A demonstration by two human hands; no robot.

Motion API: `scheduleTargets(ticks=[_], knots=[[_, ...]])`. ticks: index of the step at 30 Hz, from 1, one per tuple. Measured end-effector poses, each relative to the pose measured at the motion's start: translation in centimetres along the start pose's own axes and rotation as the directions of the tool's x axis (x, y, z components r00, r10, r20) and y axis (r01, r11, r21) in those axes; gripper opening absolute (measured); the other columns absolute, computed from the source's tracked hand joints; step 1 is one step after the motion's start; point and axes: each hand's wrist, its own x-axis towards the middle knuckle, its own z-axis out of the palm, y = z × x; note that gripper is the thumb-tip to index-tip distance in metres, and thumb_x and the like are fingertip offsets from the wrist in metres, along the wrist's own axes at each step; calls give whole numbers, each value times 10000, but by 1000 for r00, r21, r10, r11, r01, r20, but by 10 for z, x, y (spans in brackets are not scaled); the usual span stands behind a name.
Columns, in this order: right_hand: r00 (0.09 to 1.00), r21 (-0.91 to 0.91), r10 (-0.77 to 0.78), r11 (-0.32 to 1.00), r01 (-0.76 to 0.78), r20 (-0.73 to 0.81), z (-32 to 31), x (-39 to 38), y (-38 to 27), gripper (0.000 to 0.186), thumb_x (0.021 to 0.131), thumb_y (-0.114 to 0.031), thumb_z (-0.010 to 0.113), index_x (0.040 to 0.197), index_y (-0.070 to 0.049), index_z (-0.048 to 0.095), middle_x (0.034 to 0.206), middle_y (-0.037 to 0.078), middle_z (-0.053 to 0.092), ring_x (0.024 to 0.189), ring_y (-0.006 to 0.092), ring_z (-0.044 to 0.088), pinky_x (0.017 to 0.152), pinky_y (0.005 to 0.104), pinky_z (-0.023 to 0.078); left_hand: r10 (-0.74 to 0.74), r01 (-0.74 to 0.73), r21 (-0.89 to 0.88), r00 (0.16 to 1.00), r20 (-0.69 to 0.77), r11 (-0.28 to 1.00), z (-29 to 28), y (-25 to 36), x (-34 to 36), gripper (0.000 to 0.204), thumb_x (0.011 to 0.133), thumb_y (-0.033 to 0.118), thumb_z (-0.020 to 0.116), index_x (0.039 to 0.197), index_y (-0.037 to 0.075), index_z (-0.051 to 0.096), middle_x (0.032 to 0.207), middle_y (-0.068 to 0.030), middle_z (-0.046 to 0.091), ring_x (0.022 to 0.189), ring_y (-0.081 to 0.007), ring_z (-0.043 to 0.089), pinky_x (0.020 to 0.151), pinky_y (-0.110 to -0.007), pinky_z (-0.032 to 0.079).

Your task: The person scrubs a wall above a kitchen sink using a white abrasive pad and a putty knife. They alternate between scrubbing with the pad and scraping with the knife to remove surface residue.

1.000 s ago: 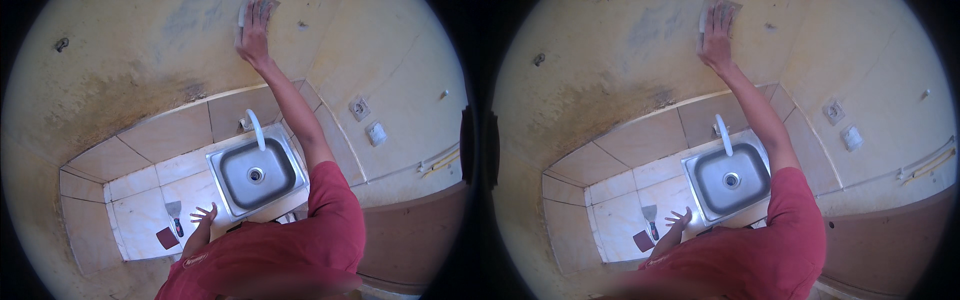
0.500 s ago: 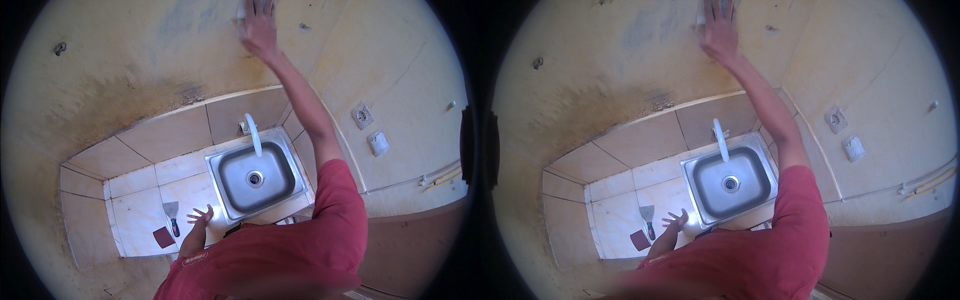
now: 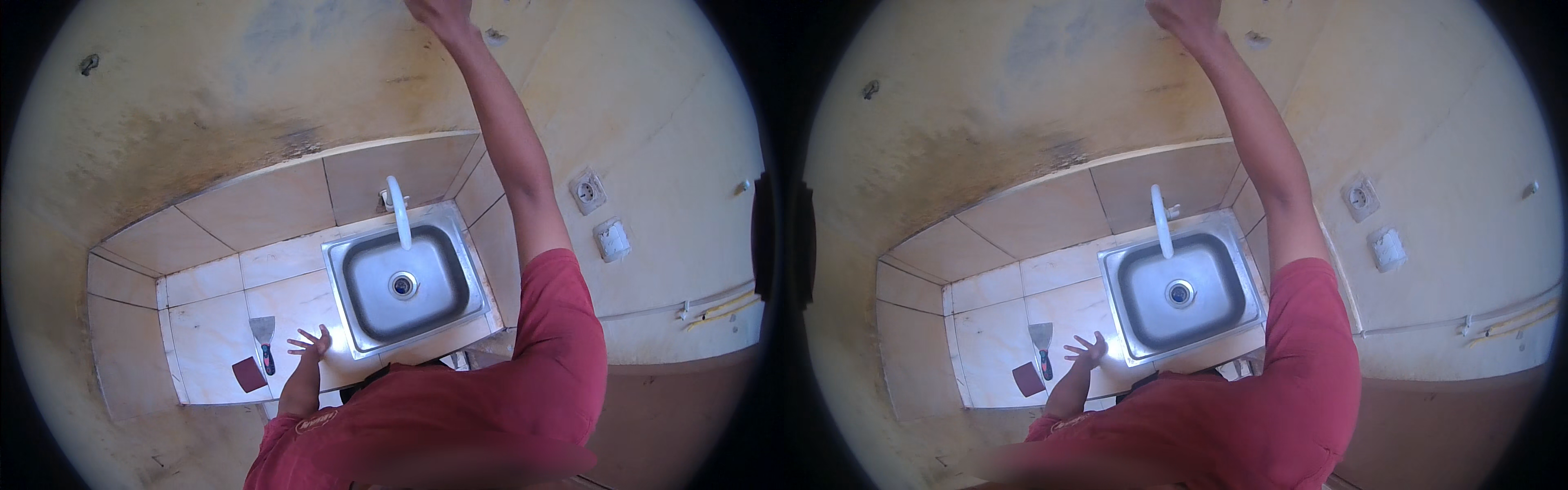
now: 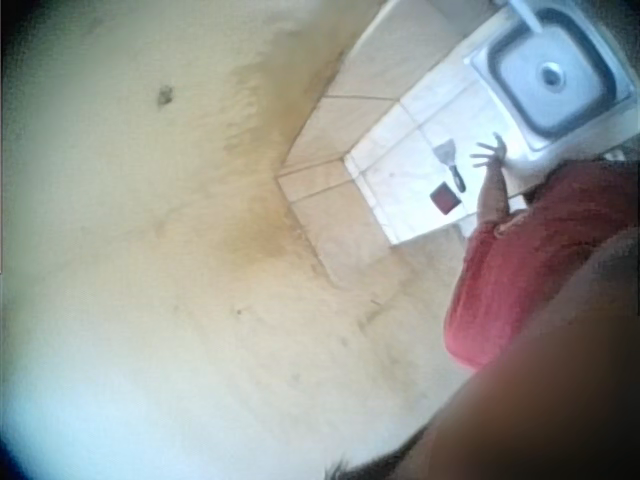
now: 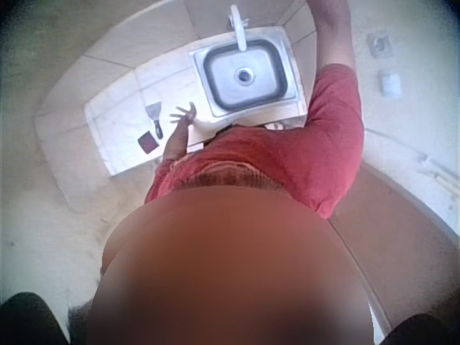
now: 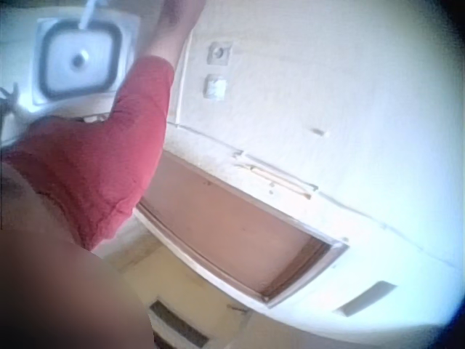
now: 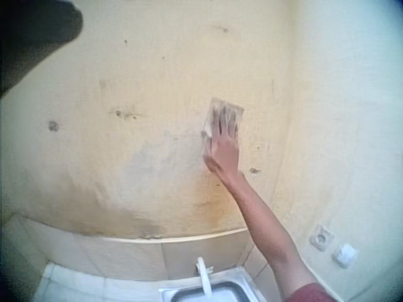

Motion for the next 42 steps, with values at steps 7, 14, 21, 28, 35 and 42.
scheduleTargets(ticks=[7,14,21,28,35,42], knots=[[981,-36,6,999,1,194,-3,-84,2,784,955,-275,556,1640,-71,235,1690,218,215,1540,483,198,1262,550,186,-122,115,-240,992,-15,964,-6,3,4,1104,865,889,262,1625,243,-211,1583,-282,-407,1390,-647,-349,1084,-845,-18],[999,3,-45,999,45,-23,1,-32,19,789,920,-252,552,1636,-85,265,1675,218,260,1530,483,227,1263,543,197,-202,196,-339,979,18,920,-28,17,-49,1131,862,904,216,1604,196,-258,1574,-286,-418,1420,-620,-329,1141,-793,6],[998,34,-67,997,67,-3,-7,-25,23,823,895,-248,569,1636,-74,259,1682,203,253,1543,467,214,1271,547,176,-236,205,-360,971,-43,910,-14,11,-31,1131,867,889,251,1626,185,-205,1600,-269,-388,1427,-634,-302,1093,-846,37],[998,105,-40,994,35,41,-5,-93,14,815,905,-254,575,1630,-56,260,1662,217,290,1539,457,229,1267,551,184,-371,53,-508,749,-549,860,-4,32,-72,751,1038,648,270,1530,112,455,1647,-319,173,1510,-572,146,1077,-831,195],[1000,85,18,996,-16,-17,-22,-21,23,785,919,-227,551,1626,-44,263,1657,226,293,1550,444,212,1276,537,160,-27,-892,-156,160,-987,424,-182,131,-202,517,1126,365,352,1440,-22,489,1555,-259,340,1447,-389,329,1198,-489,267],[993,340,74,935,-100,90,-5,-83,33,668,1022,-275,420,1614,-4,269,1655,234,303,1545,419,243,1281,489,162,310,-652,758,-727,-613,-29,-423,307,-444,376,964,-97,460,1306,-10,589,1293,-210,633,1194,-390,605,1012,-438,481]])
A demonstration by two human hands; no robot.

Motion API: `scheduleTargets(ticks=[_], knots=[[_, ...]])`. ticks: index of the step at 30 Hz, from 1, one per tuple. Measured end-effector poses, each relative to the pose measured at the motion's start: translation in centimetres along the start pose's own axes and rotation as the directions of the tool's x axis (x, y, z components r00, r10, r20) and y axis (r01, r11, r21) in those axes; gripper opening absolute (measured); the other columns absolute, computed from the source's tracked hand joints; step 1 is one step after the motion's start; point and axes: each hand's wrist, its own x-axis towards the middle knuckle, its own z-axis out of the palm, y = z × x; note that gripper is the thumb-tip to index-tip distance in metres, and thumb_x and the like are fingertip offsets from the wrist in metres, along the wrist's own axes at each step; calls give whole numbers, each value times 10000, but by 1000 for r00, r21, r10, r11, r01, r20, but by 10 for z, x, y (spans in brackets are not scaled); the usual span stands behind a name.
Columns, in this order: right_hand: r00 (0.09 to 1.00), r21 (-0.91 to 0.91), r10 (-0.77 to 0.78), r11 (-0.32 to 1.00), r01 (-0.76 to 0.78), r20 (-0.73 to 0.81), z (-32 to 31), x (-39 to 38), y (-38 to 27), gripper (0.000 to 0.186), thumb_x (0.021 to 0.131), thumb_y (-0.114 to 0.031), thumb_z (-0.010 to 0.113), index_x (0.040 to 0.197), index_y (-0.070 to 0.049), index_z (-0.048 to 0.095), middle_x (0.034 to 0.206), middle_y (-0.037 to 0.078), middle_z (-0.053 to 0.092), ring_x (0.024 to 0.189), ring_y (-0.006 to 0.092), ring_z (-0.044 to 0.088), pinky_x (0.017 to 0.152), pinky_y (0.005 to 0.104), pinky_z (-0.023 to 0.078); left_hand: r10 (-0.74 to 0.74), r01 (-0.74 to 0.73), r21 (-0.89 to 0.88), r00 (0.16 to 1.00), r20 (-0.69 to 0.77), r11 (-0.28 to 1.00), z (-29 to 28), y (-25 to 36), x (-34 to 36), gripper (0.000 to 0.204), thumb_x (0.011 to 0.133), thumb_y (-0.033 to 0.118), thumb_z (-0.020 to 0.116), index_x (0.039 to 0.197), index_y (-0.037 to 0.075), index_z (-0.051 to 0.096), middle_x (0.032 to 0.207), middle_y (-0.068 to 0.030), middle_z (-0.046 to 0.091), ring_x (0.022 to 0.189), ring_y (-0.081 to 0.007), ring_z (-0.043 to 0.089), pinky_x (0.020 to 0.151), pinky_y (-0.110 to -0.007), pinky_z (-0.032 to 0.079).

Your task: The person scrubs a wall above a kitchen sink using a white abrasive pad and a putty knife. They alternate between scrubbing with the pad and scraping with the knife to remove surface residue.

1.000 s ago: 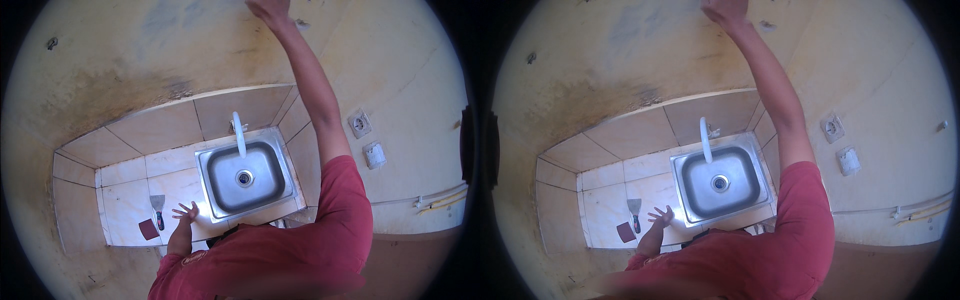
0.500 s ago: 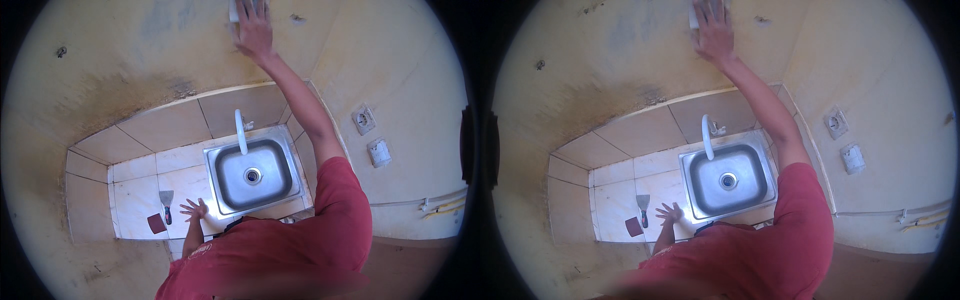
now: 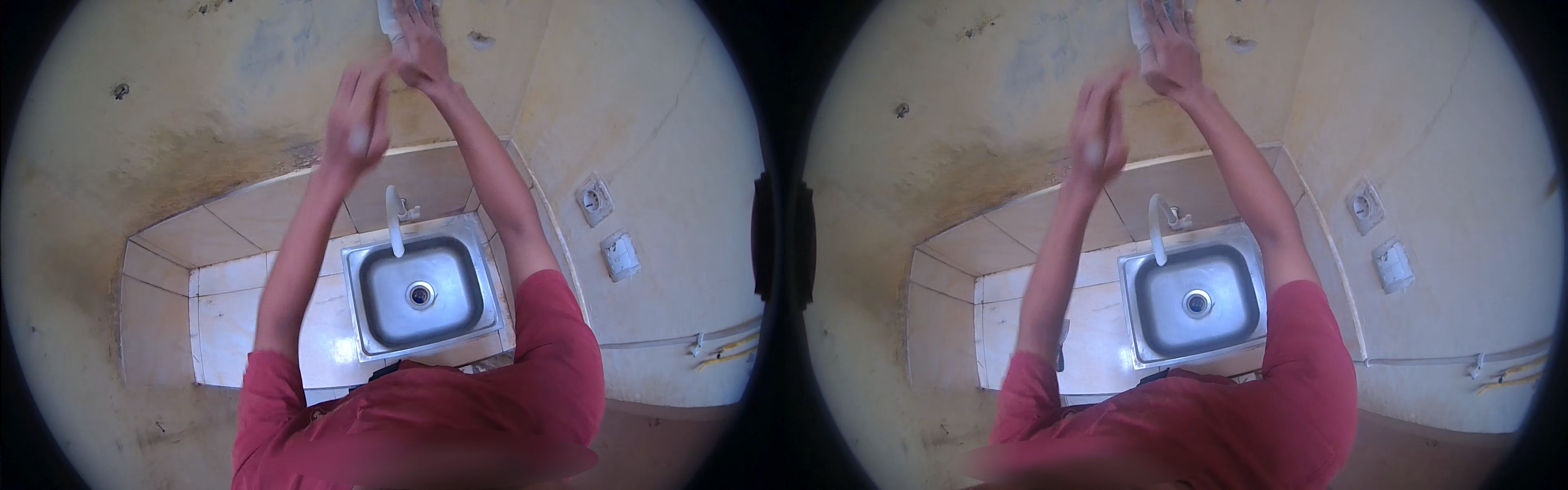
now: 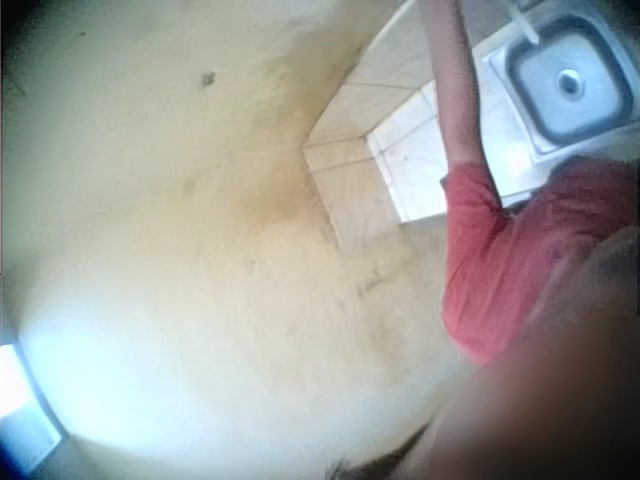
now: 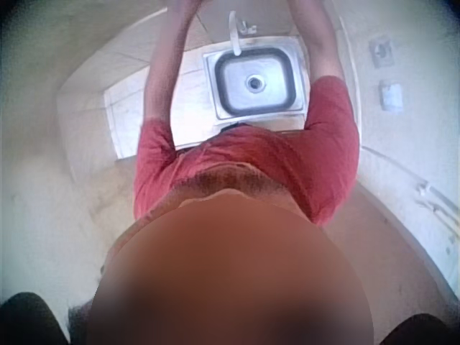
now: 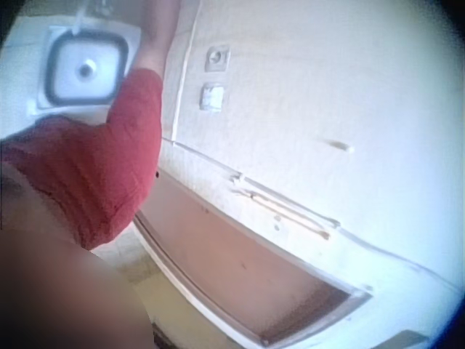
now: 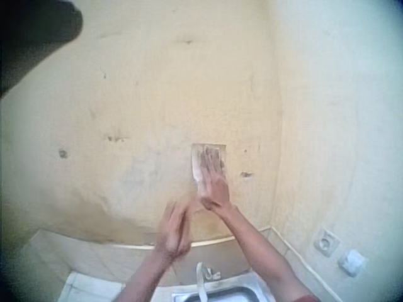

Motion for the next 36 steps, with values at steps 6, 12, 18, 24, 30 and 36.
scheduleTargets(ticks=[6,12,18,24,30,36], knots=[[946,970,273,116,-215,176,-19,9,30,597,1096,-317,250,1570,27,367,1617,246,378,1532,372,305,1265,437,207,80,-107,196,987,139,975,106,-88,101,675,1012,173,457,1583,-96,217,1687,-258,181,1580,-386,147,1290,-472,152],[922,755,353,645,-118,-157,-101,-86,-7,761,1089,-490,250,1626,-241,-229,1648,244,319,1567,360,233,1276,528,77,85,-156,550,985,153,821,127,-96,94,701,1029,237,462,1605,-69,201,1708,-230,138,1597,-347,101,1293,-446,126],[504,669,830,236,-705,238,-91,-340,-86,735,1106,-495,270,1660,-193,-107,1695,192,230,1577,335,197,1286,479,67,242,-220,601,969,44,769,120,-105,166,702,1037,253,467,1590,-94,208,1698,-253,145,1585,-369,130,1290,-462,134],[371,365,815,213,-906,446,-118,-466,-171,670,1069,-164,419,1646,-22,109,1632,161,400,1464,316,429,1204,442,307,87,-107,201,990,108,974,118,-87,122,728,1041,275,456,1598,-95,167,1699,-260,118,1588,-380,107,1296,-479,100],[451,214,820,398,-892,353,-162,-534,-197,545,1022,-82,489,1537,55,375,1444,252,570,1289,371,585,1096,446,429,272,-260,712,957,100,653,93,-107,162,731,1039,287,452,1607,-73,165,1702,-254,112,1590,-375,100,1301,-472,80],[433,-55,865,460,-886,253,-170,-574,-188,381,1027,-71,483,1379,58,549,1313,242,642,1218,383,602,1049,448,455,207,-213,647,974,86,732,128,-112,128,746,1032,297,467,1615,-54,162,1708,-243,92,1591,-371,92,1299,-485,75]])
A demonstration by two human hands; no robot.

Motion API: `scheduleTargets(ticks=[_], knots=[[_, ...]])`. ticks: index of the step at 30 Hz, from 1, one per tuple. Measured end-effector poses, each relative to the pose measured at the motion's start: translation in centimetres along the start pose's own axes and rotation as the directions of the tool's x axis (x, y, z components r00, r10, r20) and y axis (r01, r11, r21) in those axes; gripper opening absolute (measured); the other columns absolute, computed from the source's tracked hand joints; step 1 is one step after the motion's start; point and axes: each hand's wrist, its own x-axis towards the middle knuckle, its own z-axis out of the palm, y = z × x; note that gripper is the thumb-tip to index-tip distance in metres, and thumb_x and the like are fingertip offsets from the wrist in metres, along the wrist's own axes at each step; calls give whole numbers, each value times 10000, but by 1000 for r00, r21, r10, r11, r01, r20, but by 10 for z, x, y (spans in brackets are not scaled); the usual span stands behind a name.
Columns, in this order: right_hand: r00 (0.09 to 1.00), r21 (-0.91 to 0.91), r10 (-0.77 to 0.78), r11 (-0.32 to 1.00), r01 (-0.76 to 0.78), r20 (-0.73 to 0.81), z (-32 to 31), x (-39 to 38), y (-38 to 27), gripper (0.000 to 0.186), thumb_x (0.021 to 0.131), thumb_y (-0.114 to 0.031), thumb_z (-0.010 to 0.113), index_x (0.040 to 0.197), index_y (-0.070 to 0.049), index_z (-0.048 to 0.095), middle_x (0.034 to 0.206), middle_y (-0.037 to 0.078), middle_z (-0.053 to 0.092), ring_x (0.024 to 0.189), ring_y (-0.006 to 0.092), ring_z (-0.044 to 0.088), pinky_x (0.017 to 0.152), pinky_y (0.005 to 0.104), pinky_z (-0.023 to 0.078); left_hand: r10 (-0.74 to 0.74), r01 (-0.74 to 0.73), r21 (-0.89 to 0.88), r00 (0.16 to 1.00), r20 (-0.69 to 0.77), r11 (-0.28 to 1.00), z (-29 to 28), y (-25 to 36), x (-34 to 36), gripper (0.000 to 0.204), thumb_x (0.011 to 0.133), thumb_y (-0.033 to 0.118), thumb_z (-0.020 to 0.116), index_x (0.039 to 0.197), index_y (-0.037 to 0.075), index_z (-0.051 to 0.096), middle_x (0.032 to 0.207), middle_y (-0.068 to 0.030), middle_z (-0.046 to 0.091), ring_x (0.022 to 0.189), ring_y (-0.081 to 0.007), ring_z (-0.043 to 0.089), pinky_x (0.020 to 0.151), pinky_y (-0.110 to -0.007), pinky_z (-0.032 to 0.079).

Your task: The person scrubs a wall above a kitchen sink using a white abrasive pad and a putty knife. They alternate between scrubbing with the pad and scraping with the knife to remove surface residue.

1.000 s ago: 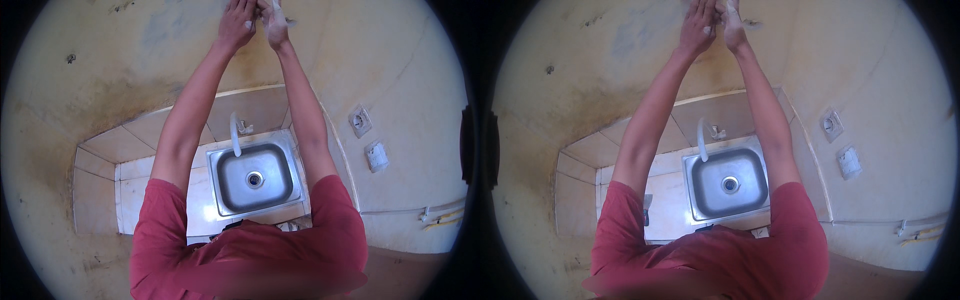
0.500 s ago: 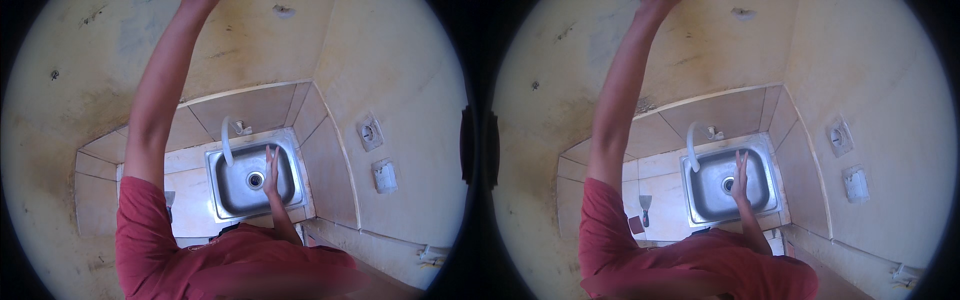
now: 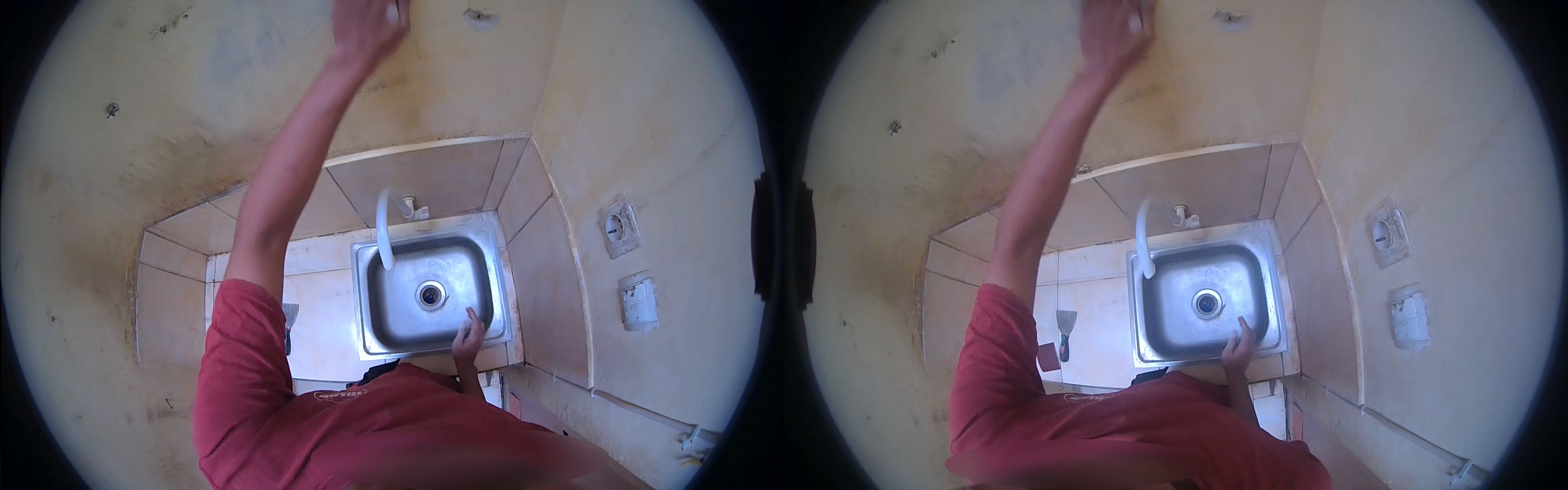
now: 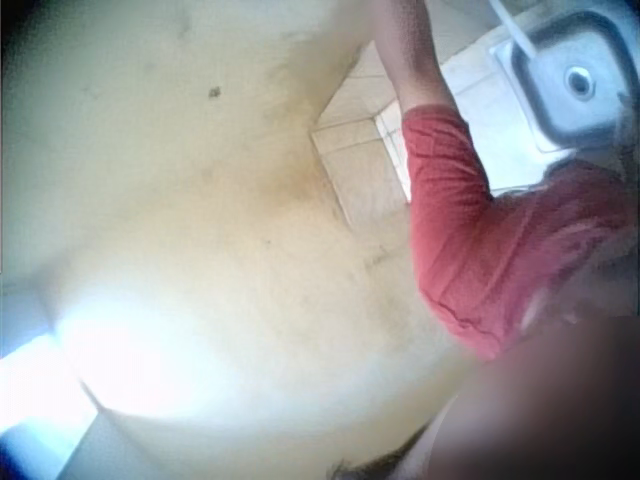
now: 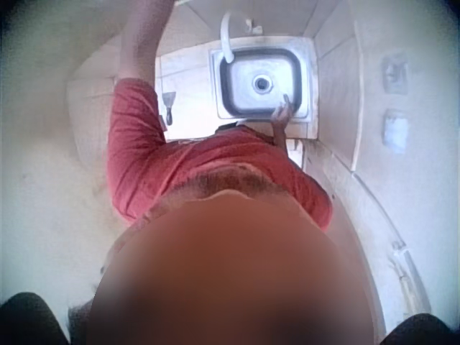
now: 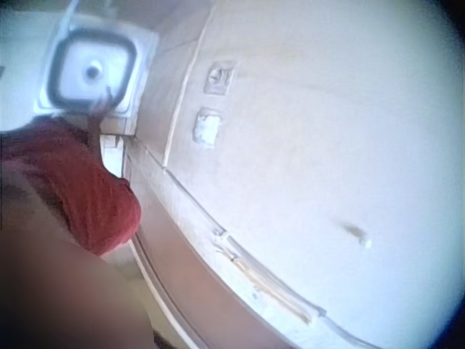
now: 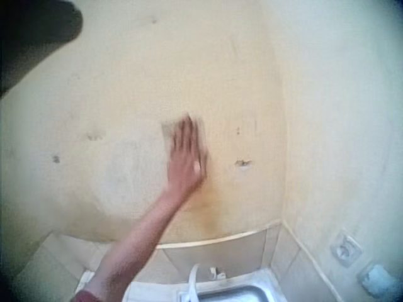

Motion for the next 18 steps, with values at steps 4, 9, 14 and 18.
scheduleTargets(ticks=[4,9,14,18], knots=[[995,-150,-42,988,27,-93,-13,-17,30,298,995,-78,515,1242,51,619,1200,238,656,1109,416,605,992,487,466,56,-55,-9,997,47,998,-12,-11,8,742,1036,290,452,1625,-37,143,1716,-224,83,1596,-368,60,1300,-480,64],[991,-242,-95,963,116,97,-25,-61,58,264,938,-72,534,1164,24,632,1109,208,650,1048,409,601,942,515,472,-57,73,76,979,-195,994,-32,-31,65,729,1043,285,436,1627,-35,140,1717,-220,88,1599,-361,51,1299,-482,52],[981,-225,-113,963,148,161,-8,-62,62,237,905,-74,568,1117,8,636,1111,202,645,1060,403,593,947,515,457,15,-8,-57,991,132,998,-12,8,-21,721,1050,281,427,1623,-45,135,1716,-227,71,1597,-364,48,1297,-491,56],[974,-257,-153,947,194,168,-5,-74,73,276,913,-112,567,1153,11,628,1158,194,627,1077,400,586,954,532,451,26,-21,63,996,-90,998,-29,-41,63,733,1043,286,432,1628,-37,131,1720,-217,68,1601,-356,28,1298,-485,38]])
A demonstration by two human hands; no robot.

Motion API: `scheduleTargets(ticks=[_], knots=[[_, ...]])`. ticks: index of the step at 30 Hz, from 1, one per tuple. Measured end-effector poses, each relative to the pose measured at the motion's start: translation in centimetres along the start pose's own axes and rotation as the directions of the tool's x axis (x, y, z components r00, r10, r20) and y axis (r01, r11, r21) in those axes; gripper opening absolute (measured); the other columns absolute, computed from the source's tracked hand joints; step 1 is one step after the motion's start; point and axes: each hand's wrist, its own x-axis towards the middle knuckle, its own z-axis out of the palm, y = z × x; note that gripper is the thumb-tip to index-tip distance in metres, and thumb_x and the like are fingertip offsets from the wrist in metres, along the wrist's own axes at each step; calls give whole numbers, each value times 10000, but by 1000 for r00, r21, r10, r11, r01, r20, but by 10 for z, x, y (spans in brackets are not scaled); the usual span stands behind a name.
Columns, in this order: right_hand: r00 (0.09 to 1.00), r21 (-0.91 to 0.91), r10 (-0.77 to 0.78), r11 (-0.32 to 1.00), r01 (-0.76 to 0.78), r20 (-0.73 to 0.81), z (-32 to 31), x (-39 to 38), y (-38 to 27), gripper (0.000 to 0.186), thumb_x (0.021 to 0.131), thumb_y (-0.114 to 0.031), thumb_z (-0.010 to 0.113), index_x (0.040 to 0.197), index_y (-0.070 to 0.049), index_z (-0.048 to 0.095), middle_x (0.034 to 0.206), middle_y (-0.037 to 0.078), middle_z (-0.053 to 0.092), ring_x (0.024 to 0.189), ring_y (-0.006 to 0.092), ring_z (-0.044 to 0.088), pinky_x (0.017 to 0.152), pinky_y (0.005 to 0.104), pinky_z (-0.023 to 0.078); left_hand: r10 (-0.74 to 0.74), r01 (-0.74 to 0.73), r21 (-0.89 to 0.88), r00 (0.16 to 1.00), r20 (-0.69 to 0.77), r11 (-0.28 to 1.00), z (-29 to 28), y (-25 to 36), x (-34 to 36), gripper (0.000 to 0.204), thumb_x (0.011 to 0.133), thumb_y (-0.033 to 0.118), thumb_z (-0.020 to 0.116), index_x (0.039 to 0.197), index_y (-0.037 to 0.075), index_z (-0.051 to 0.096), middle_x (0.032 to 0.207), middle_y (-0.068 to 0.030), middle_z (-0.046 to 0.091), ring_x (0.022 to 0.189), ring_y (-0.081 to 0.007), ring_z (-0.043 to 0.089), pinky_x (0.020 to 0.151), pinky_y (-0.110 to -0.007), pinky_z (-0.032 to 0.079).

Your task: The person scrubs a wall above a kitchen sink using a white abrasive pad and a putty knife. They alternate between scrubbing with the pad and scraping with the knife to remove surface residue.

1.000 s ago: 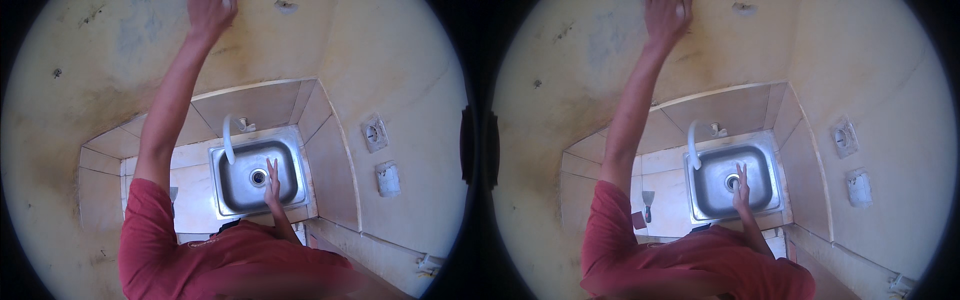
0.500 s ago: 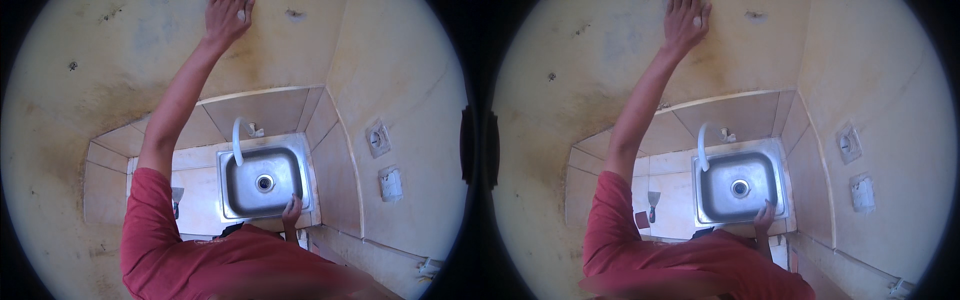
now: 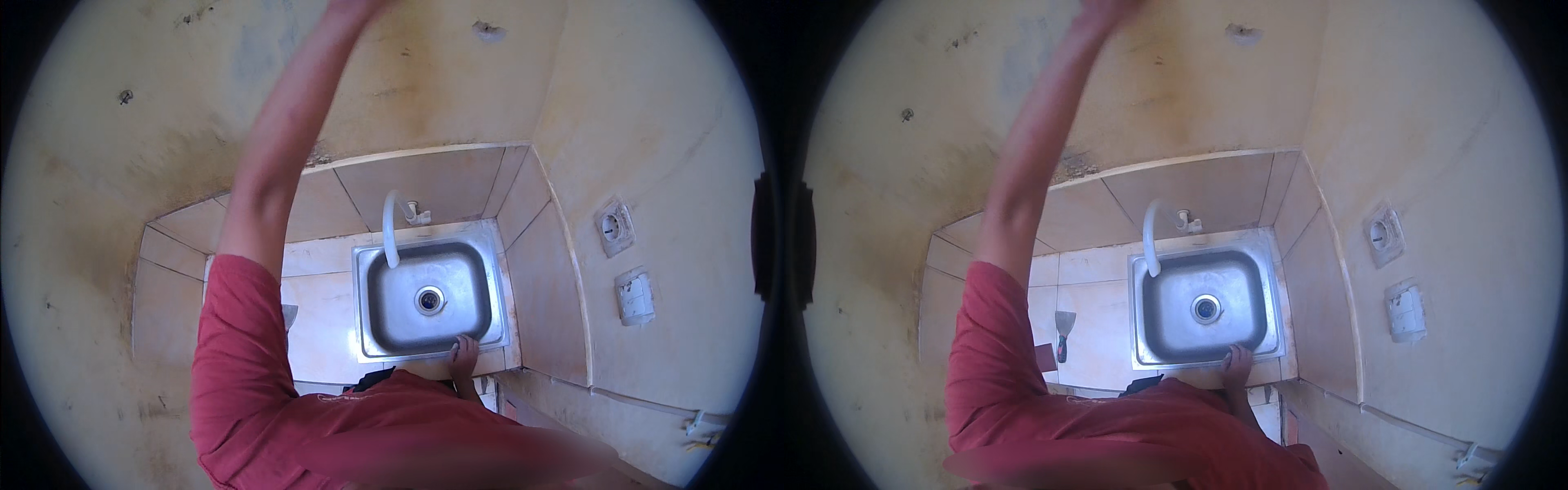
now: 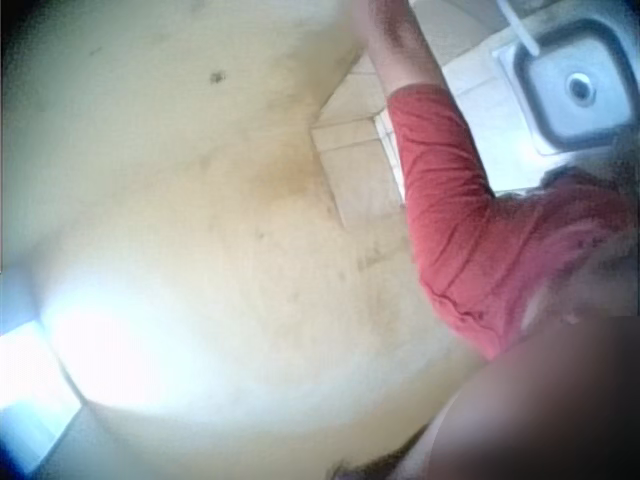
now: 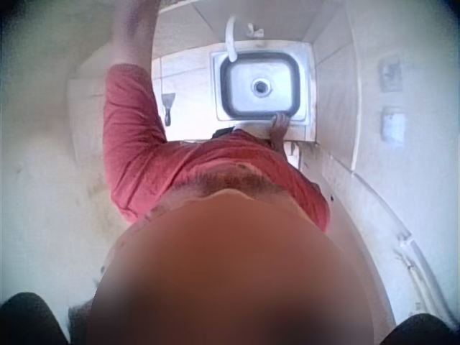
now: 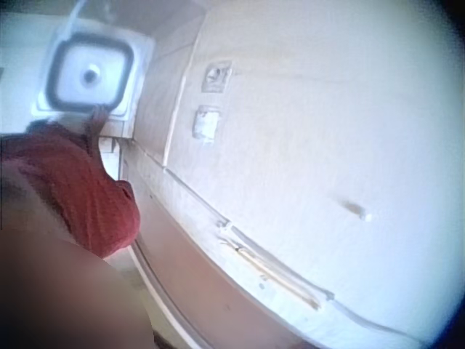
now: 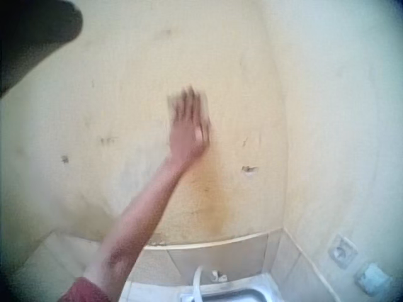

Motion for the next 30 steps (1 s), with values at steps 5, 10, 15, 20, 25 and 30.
scheduleTargets(ticks=[5,10,15,20,25,30], knots=[[996,-14,36,999,-37,-83,1,10,-14,280,892,-84,580,1153,11,617,1181,220,600,1095,413,572,961,538,442,-67,72,-97,997,49,993,26,50,-53,727,1035,291,436,1627,-26,159,1718,-218,76,1599,-362,31,1298,-496,34],[999,-26,-3,1000,2,-48,10,29,0,295,892,-97,577,1164,11,616,1205,232,589,1126,423,555,990,548,424,-9,20,-51,978,208,999,6,48,-78,730,1023,292,448,1623,-30,183,1713,-224,105,1594,-377,69,1295,-517,46],[998,-148,44,988,-39,33,12,23,4,356,875,-166,596,1194,-10,616,1252,216,588,1130,418,554,973,560,424,-91,93,14,986,-141,996,-5,-4,14,745,1006,283,476,1623,-25,195,1708,-223,146,1588,-394,102,1286,-539,54],[991,-246,135,960,-135,-16,19,38,-15,373,862,-171,595,1200,-14,614,1278,219,584,1163,410,546,971,562,418,-8,34,-96,966,257,995,8,55,-100,723,1015,261,467,1630,-5,195,1719,-207,117,1597,-380,60,1290,-519,47],[996,-222,66,972,-77,-57,19,32,-14,411,875,-206,588,1226,6,594,1291,229,578,1150,416,552,951,549,417,109,-109,-9,989,95,994,10,14,-29,693,1027,243,468,1637,40,211,1725,-183,104,1601,-350,54,1294,-507,56],[997,-238,58,969,-69,-54,15,38,-10,410,892,-225,582,1223,18,595,1305,236,571,1142,413,549,946,549,415,65,-62,-52,995,72,997,13,18,-27,691,1008,210,468,1628,23,226,1722,-191,107,1596,-362,85,1291,-523,70]])
